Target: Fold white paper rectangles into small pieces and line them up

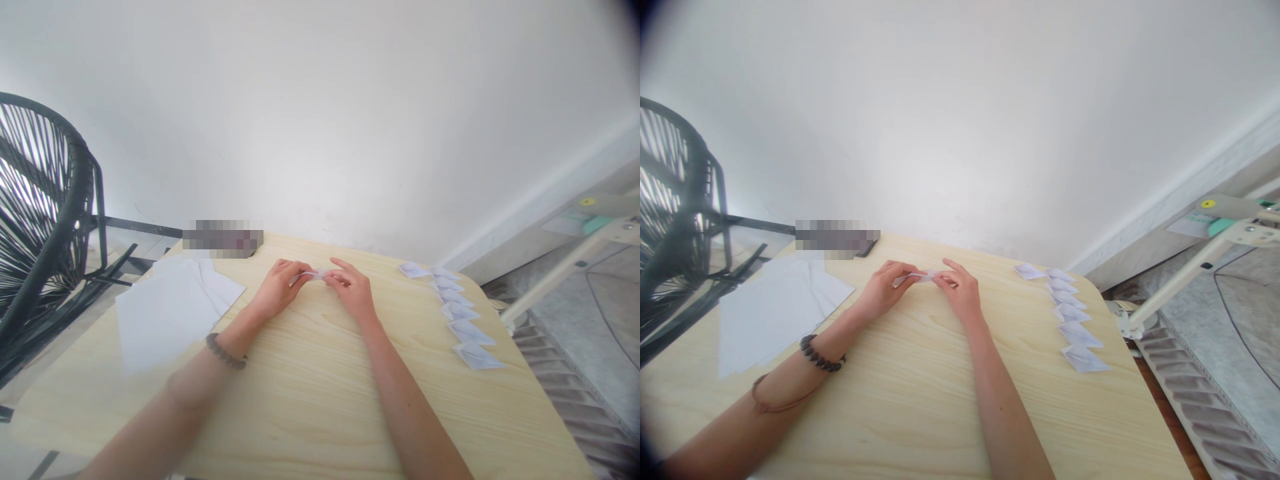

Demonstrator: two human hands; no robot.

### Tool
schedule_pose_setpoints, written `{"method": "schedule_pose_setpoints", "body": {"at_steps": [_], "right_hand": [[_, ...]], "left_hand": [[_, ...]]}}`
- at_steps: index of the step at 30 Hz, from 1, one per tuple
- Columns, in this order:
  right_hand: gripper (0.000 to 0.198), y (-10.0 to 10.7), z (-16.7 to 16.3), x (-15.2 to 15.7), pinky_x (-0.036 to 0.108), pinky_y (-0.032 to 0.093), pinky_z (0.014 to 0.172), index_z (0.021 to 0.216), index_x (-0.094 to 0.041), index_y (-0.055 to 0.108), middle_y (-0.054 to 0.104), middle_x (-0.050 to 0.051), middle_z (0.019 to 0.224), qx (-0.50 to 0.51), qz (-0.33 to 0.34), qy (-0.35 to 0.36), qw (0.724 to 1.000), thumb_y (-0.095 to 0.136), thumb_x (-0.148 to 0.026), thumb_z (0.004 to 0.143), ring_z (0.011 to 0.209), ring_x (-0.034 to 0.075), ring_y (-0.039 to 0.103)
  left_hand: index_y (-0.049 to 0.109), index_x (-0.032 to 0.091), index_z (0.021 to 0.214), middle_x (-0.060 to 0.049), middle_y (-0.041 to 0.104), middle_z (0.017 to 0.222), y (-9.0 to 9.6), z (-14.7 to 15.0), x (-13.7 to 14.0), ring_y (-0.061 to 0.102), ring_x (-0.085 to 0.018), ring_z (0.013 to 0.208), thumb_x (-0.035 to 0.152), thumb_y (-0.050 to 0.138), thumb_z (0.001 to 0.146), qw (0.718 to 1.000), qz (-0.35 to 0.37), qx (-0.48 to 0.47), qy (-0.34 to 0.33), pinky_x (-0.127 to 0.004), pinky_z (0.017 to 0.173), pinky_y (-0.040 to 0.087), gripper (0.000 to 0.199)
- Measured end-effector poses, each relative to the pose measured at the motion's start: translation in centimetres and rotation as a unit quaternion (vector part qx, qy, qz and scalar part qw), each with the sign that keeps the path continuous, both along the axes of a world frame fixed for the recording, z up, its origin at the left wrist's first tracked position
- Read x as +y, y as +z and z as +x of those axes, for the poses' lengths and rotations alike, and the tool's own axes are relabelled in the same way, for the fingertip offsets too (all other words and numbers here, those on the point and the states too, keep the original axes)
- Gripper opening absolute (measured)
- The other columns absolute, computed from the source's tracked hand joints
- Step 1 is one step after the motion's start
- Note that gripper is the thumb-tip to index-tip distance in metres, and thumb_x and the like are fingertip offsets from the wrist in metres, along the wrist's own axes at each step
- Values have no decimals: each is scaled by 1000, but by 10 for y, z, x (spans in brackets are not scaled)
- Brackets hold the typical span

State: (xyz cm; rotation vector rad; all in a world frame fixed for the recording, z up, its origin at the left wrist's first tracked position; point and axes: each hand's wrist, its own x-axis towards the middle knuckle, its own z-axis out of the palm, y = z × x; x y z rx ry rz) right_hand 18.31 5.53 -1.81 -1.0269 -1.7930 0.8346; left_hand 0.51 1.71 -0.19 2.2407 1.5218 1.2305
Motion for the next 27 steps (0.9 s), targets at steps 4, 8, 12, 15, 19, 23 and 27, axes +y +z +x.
{"method": "schedule_pose_setpoints", "body": {"at_steps": [4,8,12,15,19,23,27], "right_hand": [[26,0,0,-1,22,47,42,81,-19,67,67,4,78,23,-78,-9,997,56,-40,71,55,15,63],[22,2,0,-3,24,50,50,80,-19,67,67,3,72,32,-55,0,998,57,-37,72,52,14,62],[21,2,-1,-3,23,51,50,79,-18,67,66,4,74,40,-42,8,998,56,-35,73,55,13,61],[22,2,-1,-4,22,51,50,83,-18,66,66,4,76,49,-47,4,998,56,-35,74,57,13,62],[36,4,-2,-5,23,51,52,103,-20,57,66,2,72,73,-61,-17,995,59,-36,71,56,13,62],[34,5,-3,-5,24,52,53,96,-18,58,66,3,72,86,-79,-25,993,61,-36,68,59,15,63],[26,4,-2,-5,26,53,56,82,-16,62,66,4,71,97,-88,-27,991,61,-38,68,63,16,64]], "left_hand": [[57,20,89,-2,64,86,1,-1,1,54,-15,82,26,49,81,1000,3,-16,-18,-29,79,42,13],[56,20,89,-6,59,106,1,-2,3,49,-18,99,27,50,80,999,11,-36,-22,-33,86,40,13],[53,20,96,-5,60,102,-1,-2,3,52,-17,95,31,49,80,998,-52,-42,-1,-31,82,41,20],[53,21,98,-1,61,86,-2,-1,2,55,-13,76,33,48,80,994,-100,-41,21,-26,71,42,22],[53,20,97,2,58,75,-1,-1,2,50,-10,64,32,49,78,992,-112,-51,39,-22,64,41,22],[53,20,95,3,55,71,0,-1,2,48,-10,62,31,49,77,991,-118,-65,21,-22,62,40,21],[53,19,98,0,57,77,-2,-1,1,51,-10,65,32,51,75,984,-138,-107,-12,-22,63,41,27]]}}
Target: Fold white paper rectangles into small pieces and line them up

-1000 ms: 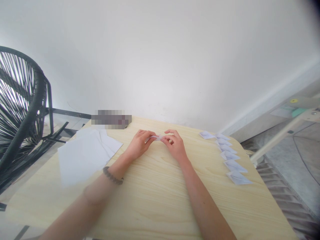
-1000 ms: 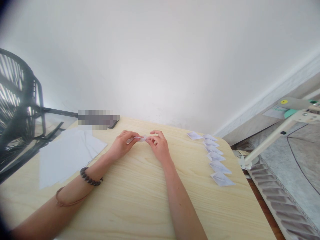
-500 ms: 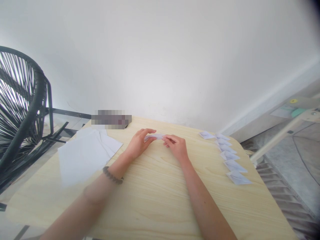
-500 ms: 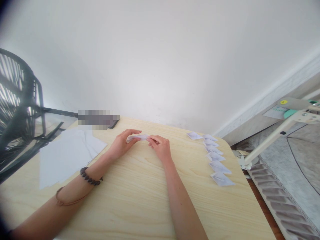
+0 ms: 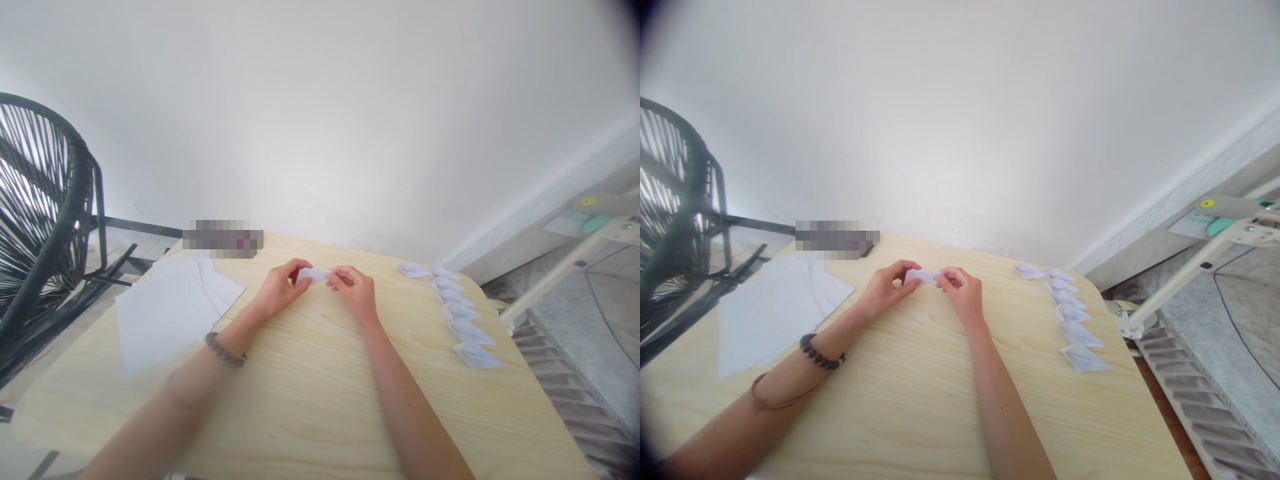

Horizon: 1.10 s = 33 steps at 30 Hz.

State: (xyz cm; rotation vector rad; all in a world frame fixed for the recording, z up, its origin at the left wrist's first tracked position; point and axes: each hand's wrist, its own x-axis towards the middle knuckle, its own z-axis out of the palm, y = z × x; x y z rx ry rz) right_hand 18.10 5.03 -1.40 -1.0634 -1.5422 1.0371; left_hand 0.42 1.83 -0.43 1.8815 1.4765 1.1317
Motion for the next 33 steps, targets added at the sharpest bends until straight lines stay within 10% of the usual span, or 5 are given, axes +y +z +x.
{"method": "schedule_pose_setpoints", "body": {"at_steps": [13,33], "right_hand": [[18,2,0,-4,25,54,64,82,-18,65,66,3,79,-40,55,103,992,55,-31,75,65,14,64],[21,5,1,-5,28,54,63,81,-18,64,64,4,78,-27,-11,153,988,54,-36,74,69,16,64]], "left_hand": [[63,14,86,-4,64,78,7,-3,-1,54,-13,64,43,47,76,979,-153,-106,-86,-21,52,38,35],[63,15,81,-2,64,72,11,-3,-2,53,-13,60,44,44,76,987,-140,-47,-66,-22,50,38,35]]}}
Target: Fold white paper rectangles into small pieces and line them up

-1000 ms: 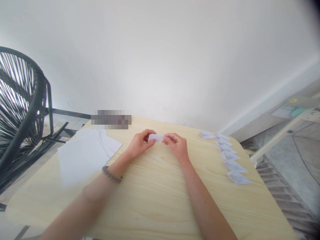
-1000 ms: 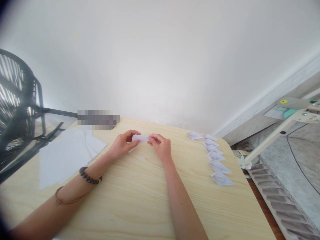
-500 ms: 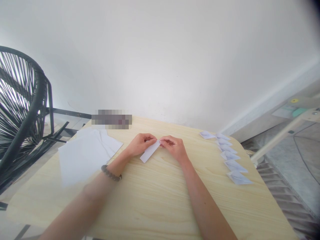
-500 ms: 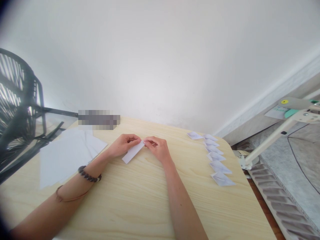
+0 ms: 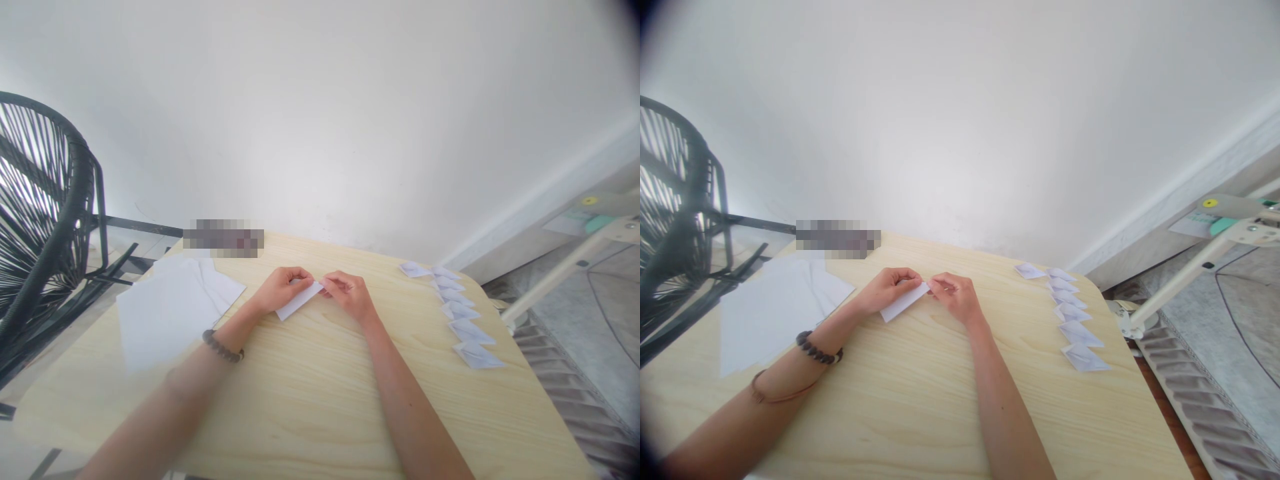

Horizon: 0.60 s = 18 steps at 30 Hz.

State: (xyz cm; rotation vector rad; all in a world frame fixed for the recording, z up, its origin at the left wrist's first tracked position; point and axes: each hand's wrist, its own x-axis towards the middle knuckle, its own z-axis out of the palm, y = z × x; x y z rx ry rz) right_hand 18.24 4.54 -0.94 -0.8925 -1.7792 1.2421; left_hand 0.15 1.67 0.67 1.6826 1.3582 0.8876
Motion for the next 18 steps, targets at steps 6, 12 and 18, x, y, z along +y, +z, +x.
{"method": "schedule_pose_setpoints", "body": {"at_steps": [6,12,18], "right_hand": [[21,0,0,2,27,53,62,75,-17,59,63,2,70,-6,-22,-11,1000,54,-37,73,64,16,63],[24,-2,-1,3,25,52,58,74,-16,57,61,3,66,-18,-31,-10,999,50,-38,75,61,15,63],[23,-1,-2,3,21,46,50,78,-16,60,63,3,65,-79,33,-15,996,50,-36,76,53,10,56]], "left_hand": [[63,15,83,-3,65,78,1,4,-3,55,-15,68,40,41,79,998,51,28,-12,-23,58,41,34],[62,17,84,-1,64,73,3,7,-7,51,-12,58,38,39,81,992,95,83,-7,-22,55,38,32],[62,16,84,-2,65,76,3,5,-7,53,-13,63,39,39,80,994,93,59,17,-22,58,40,32]]}}
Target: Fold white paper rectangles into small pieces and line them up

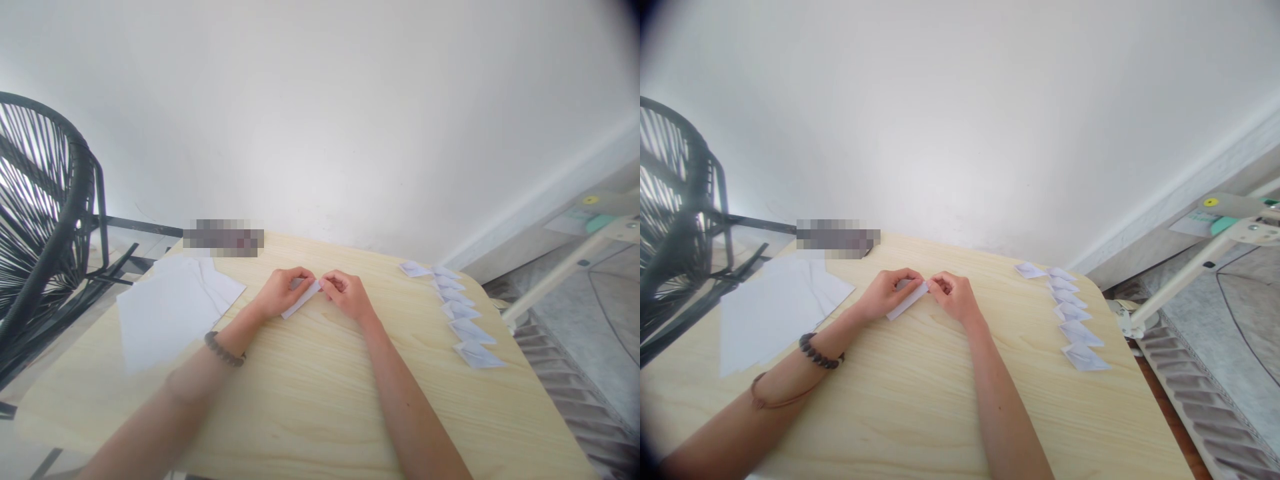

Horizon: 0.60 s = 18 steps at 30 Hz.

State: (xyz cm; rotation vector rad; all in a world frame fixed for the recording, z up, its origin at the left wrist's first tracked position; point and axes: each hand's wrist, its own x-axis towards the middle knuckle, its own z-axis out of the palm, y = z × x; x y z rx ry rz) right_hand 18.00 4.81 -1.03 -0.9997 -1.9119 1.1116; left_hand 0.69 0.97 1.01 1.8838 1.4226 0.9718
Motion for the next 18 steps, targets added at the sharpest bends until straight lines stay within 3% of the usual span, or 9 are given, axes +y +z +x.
{"method": "schedule_pose_setpoints", "body": {"at_steps": [9,18], "right_hand": [[22,1,4,1,21,44,48,76,-17,61,64,2,67,-9,-5,14,1000,50,-37,76,48,10,54],[21,3,2,-1,20,42,49,74,-18,64,62,1,63,-36,32,33,998,49,-32,76,52,10,53]], "left_hand": [[62,15,82,-3,64,79,-2,-2,3,55,-15,68,40,41,79,998,-37,-55,-12,-23,58,41,33],[63,15,78,-4,65,78,-4,0,3,57,-17,73,42,44,77,995,-62,-71,-31,-25,64,44,32]]}}
